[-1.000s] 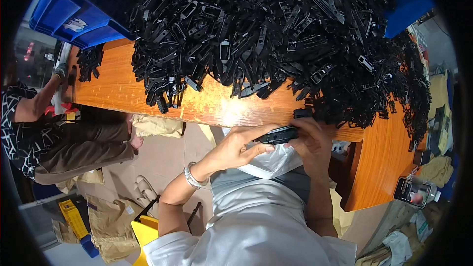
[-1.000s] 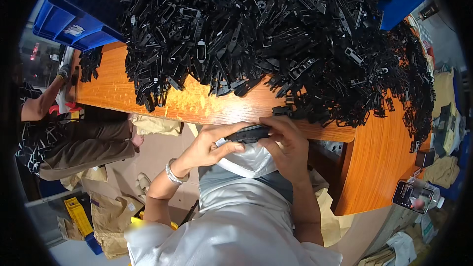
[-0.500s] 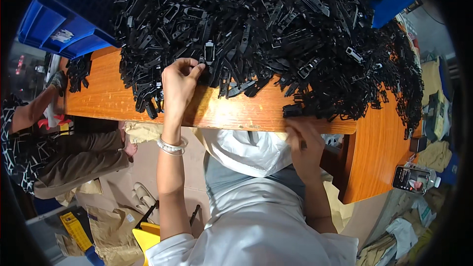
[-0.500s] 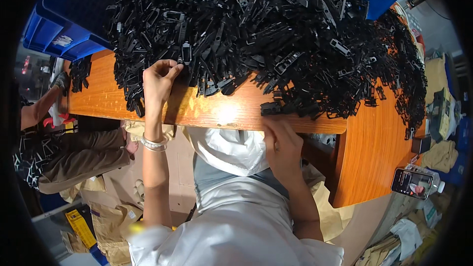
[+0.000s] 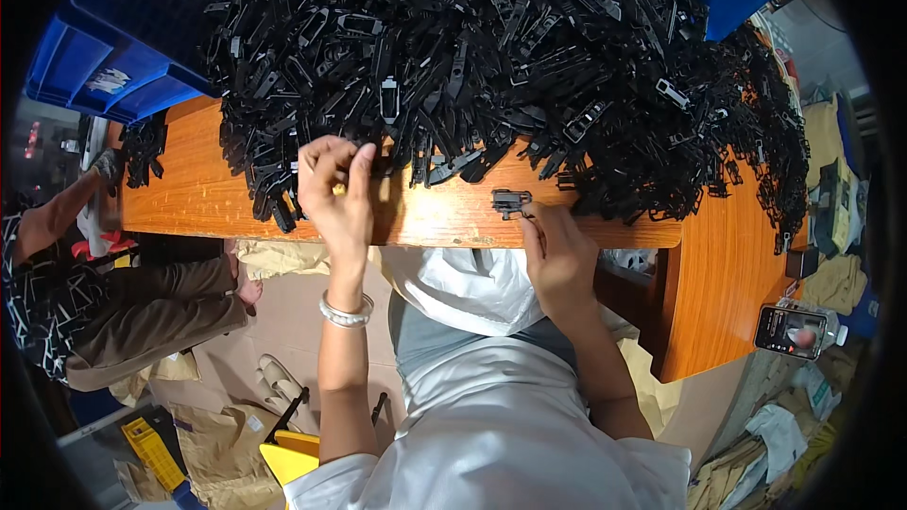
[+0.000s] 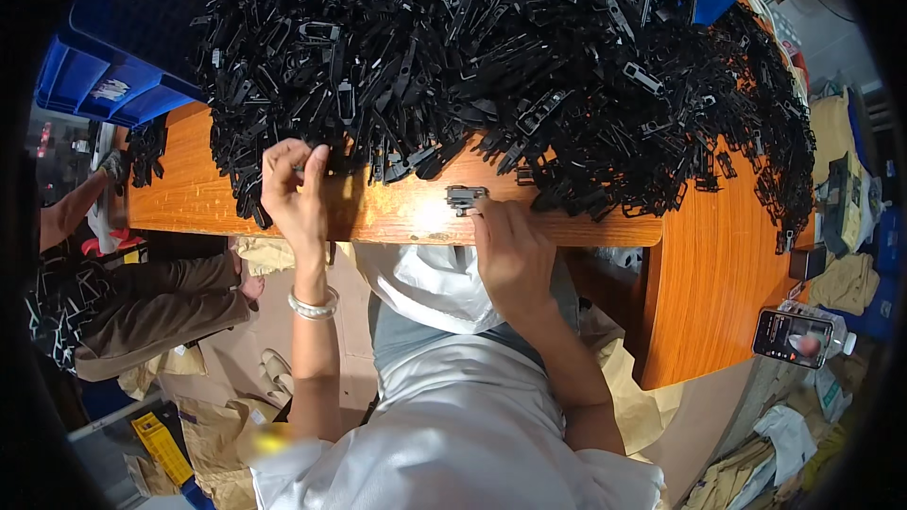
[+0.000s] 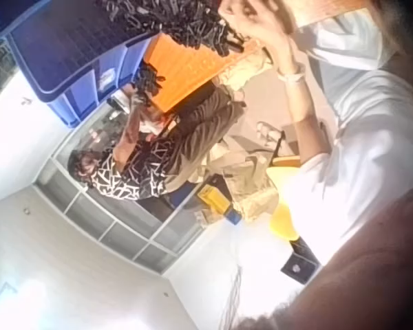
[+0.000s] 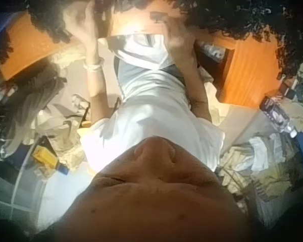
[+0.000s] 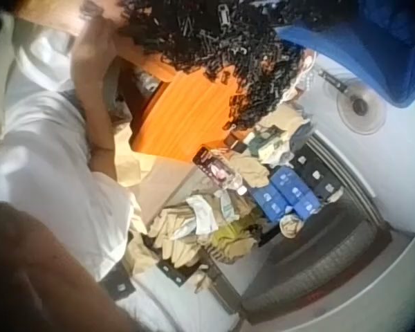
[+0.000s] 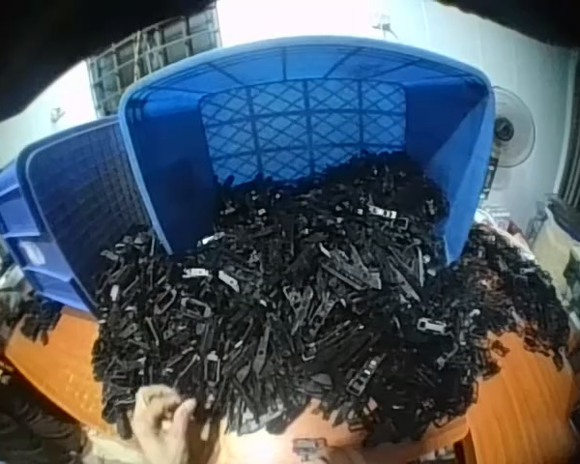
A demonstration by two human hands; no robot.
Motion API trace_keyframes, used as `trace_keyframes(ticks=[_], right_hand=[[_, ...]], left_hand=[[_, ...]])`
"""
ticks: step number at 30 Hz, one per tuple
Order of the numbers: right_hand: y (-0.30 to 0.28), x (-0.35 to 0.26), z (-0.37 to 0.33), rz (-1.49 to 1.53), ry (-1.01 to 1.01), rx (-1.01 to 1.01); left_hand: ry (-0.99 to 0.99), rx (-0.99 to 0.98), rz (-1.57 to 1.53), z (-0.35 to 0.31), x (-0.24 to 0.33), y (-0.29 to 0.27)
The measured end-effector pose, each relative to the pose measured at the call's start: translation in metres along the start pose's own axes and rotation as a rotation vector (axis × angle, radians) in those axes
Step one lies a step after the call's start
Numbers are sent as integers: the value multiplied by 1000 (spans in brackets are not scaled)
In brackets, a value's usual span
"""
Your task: Inspecting and sorting a large pile of black garment zippers on a production workbench.
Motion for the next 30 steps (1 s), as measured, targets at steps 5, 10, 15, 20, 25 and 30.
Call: trace_keyframes(ticks=[5, 10, 15, 20, 25, 30], right_hand=[[0, 3, -3, 36, 123, 32], [0, 9, 6, 80, 240, -70], [1, 10, 1, 115, 268, -171], [-9, 13, -6, 192, 224, -210], [-21, 5, -3, 339, 177, -120], [-25, -2, -1, 424, -5, -122]], left_hand=[[-20, -92, -136, -52, 16, 14], [30, -235, -282, -86, 34, 28], [-202, -278, -354, -99, 38, 35], [-646, -302, -552, -112, 20, 32], [-1085, -351, -1119, -102, 24, 45], [-1245, -613, -1434, -105, 27, 54]])
Point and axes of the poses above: each hand's wrist, its own z-axis towards the middle knuckle, its own y-axis out of the palm, x = y × z, the point moved 5 cm from there along z, towards the middle knuckle, and after that the axes turned 6 degrees about -z, right-handed, at the moved point
